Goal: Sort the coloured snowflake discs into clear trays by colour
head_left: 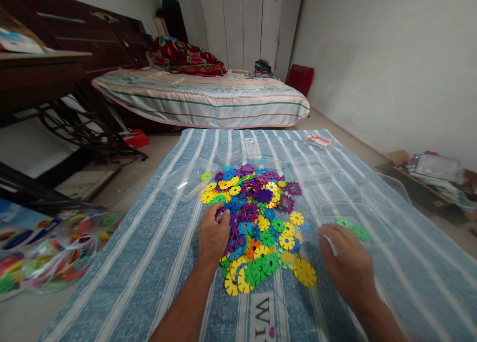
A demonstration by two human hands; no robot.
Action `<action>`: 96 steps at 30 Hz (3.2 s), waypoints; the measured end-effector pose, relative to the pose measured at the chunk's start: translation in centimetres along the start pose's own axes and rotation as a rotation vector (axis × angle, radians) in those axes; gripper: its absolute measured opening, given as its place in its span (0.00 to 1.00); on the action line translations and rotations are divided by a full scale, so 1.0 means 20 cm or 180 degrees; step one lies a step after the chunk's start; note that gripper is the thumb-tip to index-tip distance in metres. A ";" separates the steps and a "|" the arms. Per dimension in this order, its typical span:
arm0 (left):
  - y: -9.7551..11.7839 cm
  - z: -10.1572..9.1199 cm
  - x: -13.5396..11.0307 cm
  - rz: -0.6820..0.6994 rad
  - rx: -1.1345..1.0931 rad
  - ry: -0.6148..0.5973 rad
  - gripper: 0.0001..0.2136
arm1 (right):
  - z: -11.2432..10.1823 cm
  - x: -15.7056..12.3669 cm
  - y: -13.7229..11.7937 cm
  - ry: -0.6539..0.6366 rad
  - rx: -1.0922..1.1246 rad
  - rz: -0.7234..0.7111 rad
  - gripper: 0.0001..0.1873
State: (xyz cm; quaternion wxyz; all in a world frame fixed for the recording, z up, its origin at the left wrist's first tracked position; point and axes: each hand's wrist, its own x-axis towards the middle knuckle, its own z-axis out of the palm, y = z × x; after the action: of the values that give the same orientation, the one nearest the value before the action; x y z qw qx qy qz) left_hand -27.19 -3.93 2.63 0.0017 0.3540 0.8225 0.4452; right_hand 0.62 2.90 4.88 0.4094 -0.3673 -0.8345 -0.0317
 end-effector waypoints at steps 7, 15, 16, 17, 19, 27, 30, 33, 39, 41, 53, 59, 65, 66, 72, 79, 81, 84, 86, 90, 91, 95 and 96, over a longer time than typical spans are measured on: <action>-0.01 0.00 0.00 0.0045 0.0003 -0.0031 0.14 | 0.22 -0.05 -0.08 -0.0961 0.0069 0.0267 0.11; -0.02 0.01 0.01 0.0031 0.0019 -0.0061 0.14 | 0.36 0.03 -0.01 -0.1437 -0.0525 0.0373 0.15; -0.03 0.01 0.01 0.0030 0.0011 -0.0067 0.14 | 0.37 0.03 -0.01 -0.1453 -0.0587 0.0364 0.14; -0.03 0.01 0.01 0.0032 0.0003 -0.0075 0.14 | 0.38 0.02 -0.01 -0.1460 -0.0635 0.0332 0.14; -0.03 0.01 0.01 0.0038 -0.0011 -0.0083 0.13 | 0.38 0.02 -0.01 -0.1438 -0.0689 0.0220 0.12; -0.01 0.00 0.01 0.0062 0.0005 -0.0085 0.12 | 0.34 0.01 -0.04 -0.0788 -0.0477 -0.0095 0.11; -0.01 -0.01 0.01 0.0073 0.0002 -0.0071 0.12 | 0.29 0.03 -0.05 -0.0596 -0.0354 -0.0169 0.11; -0.01 0.00 0.01 0.0011 0.0035 -0.0099 0.12 | 0.24 0.11 -0.01 -0.0445 -0.0366 -0.0301 0.11; 0.00 -0.01 0.01 -0.0029 0.0045 -0.0194 0.13 | 0.16 0.33 0.21 0.0363 -0.1089 0.0096 0.11; 0.00 -0.01 0.01 -0.0029 0.0042 -0.0197 0.14 | 0.15 0.33 0.22 0.0425 -0.0996 0.0123 0.11; 0.00 -0.01 0.00 0.0046 0.0048 -0.0110 0.12 | 0.30 -0.05 -0.06 -0.1029 0.0185 -0.0096 0.12; 0.00 -0.01 0.01 0.0059 0.0053 -0.0127 0.13 | 0.34 -0.05 -0.04 -0.1112 0.0039 -0.0047 0.10; 0.00 -0.01 0.01 0.0025 0.0036 -0.0139 0.12 | 0.34 -0.05 -0.05 -0.1144 -0.0044 -0.0106 0.08; 0.00 -0.01 0.01 0.0028 0.0032 -0.0135 0.12 | 0.34 -0.05 -0.05 -0.1110 -0.0038 -0.0160 0.08; 0.00 -0.01 0.01 -0.0021 0.0041 -0.0139 0.13 | 0.34 -0.07 -0.05 -0.0668 0.0034 -0.0466 0.11; -0.01 -0.01 0.01 -0.0009 0.0034 -0.0146 0.13 | 0.26 -0.01 -0.05 -0.0250 0.0375 -0.0563 0.09; -0.01 -0.01 0.01 -0.0014 0.0033 -0.0156 0.13 | 0.22 0.07 -0.01 -0.0152 0.0327 -0.0537 0.08; -0.01 -0.01 0.01 -0.0013 0.0039 -0.0165 0.13 | 0.16 0.21 0.11 0.0096 -0.0086 -0.0314 0.09; -0.01 -0.01 0.01 -0.0013 0.0049 -0.0168 0.13 | 0.12 0.29 0.18 0.0350 -0.0450 -0.0055 0.10; 0.00 -0.01 0.01 -0.0013 0.0058 -0.0160 0.13 | 0.13 0.28 0.17 0.0266 -0.0337 -0.0086 0.10; 0.00 -0.01 0.01 0.0000 0.0051 -0.0143 0.13 | 0.15 0.24 0.13 0.0066 -0.0155 -0.0180 0.09; 0.00 0.00 0.01 0.0098 0.0014 -0.0059 0.13 | 0.25 0.09 -0.01 -0.0871 0.0236 -0.0183 0.09; -0.01 0.00 0.00 0.0135 0.0010 -0.0033 0.13 | 0.27 0.06 -0.03 -0.1061 0.0222 -0.0121 0.08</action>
State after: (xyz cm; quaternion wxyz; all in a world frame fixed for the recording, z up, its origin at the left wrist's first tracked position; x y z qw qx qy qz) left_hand -27.36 -3.97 2.60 -0.0040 0.3736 0.8155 0.4421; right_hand -3.89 5.14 2.28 0.2772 -0.3372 -0.8983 0.0508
